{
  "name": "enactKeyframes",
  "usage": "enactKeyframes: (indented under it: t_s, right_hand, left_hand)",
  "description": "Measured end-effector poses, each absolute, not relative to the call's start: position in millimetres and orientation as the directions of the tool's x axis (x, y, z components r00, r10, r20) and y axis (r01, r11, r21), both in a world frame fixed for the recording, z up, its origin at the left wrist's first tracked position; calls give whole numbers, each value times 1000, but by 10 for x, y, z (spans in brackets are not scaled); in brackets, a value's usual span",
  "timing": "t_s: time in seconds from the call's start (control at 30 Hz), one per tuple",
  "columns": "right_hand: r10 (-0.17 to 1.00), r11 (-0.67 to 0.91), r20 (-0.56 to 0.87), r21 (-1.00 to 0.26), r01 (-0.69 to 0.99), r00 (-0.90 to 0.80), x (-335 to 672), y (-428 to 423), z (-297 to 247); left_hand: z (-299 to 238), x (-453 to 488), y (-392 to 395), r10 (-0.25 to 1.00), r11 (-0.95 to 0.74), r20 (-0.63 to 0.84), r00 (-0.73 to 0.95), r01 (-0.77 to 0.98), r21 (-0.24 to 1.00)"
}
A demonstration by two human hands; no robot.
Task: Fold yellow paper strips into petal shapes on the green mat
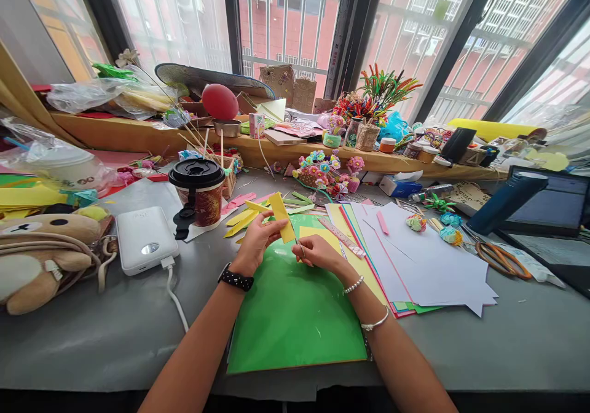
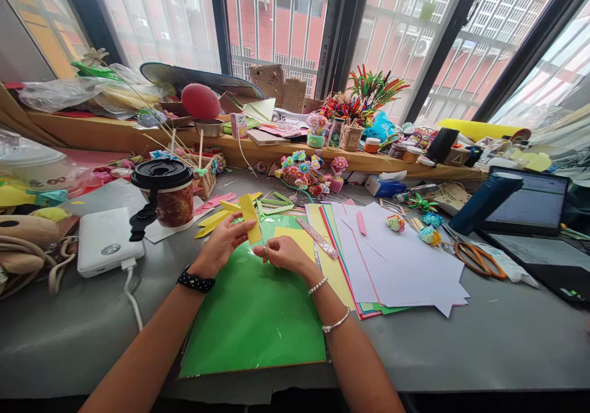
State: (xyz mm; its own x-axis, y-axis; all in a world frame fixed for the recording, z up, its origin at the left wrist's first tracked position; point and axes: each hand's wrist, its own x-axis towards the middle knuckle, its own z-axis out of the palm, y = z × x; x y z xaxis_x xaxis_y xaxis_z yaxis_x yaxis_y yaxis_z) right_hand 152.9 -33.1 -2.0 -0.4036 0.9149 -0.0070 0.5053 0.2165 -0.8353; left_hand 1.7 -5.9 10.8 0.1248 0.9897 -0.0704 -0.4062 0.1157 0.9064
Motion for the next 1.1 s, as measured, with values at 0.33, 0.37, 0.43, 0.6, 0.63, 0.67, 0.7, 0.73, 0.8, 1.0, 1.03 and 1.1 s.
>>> enactKeyframes:
  t_s: [0.33, 0.37, 0.43, 0.6, 0.63, 0.67, 0.7, 0.73, 0.8, 1.0, 1.03, 1.1]
  right_hand:
    - [933, 209, 10, -828, 520, -359, 1510, -335, -21]
    - [934, 206, 9, -829, 520, -356, 1511, -329, -32]
    - [936, 201, 7, -830, 520, -352, 1513, -315, -59]
    - [937, 218, 22, -818, 532, -349, 1509, -294, -105]
    - [937, 227, 31, -813, 536, -349, 1508, -295, -106]
    - [936, 234, 38, -808, 541, -349, 1507, -296, -105]
    - [936, 240, 42, -804, 544, -351, 1507, -298, -101]
    - [935, 243, 42, -801, 548, -353, 1508, -300, -96]
    - [933, 243, 38, -797, 552, -357, 1511, -304, -82]
    - [928, 234, 10, -795, 560, -373, 1528, -319, -41]
    - [926, 232, 6, -796, 558, -377, 1529, -321, -38]
    - [926, 233, 7, -797, 557, -378, 1530, -325, -36]
  left_hand:
    - [119, 24, -66, 992, 111, -78, 100, -380, 918]
    - [115, 26, -64, 992, 106, -72, 103, -384, 917]
    - [101, 29, -57, 992, 102, -64, 108, -396, 913]
    - [69, 30, -40, 992, 101, -60, 111, -408, 907]
    - [66, 28, -39, 992, 103, -61, 114, -407, 908]
    - [65, 27, -39, 991, 105, -62, 116, -406, 908]
    - [67, 26, -40, 991, 106, -63, 119, -406, 908]
    - [70, 25, -43, 991, 106, -61, 121, -404, 909]
    - [83, 23, -50, 991, 104, -61, 121, -393, 913]
    - [133, 15, -69, 991, 117, -84, 108, -344, 932]
    - [139, 14, -70, 990, 121, -89, 111, -337, 934]
    - [144, 13, -71, 989, 124, -90, 118, -326, 937]
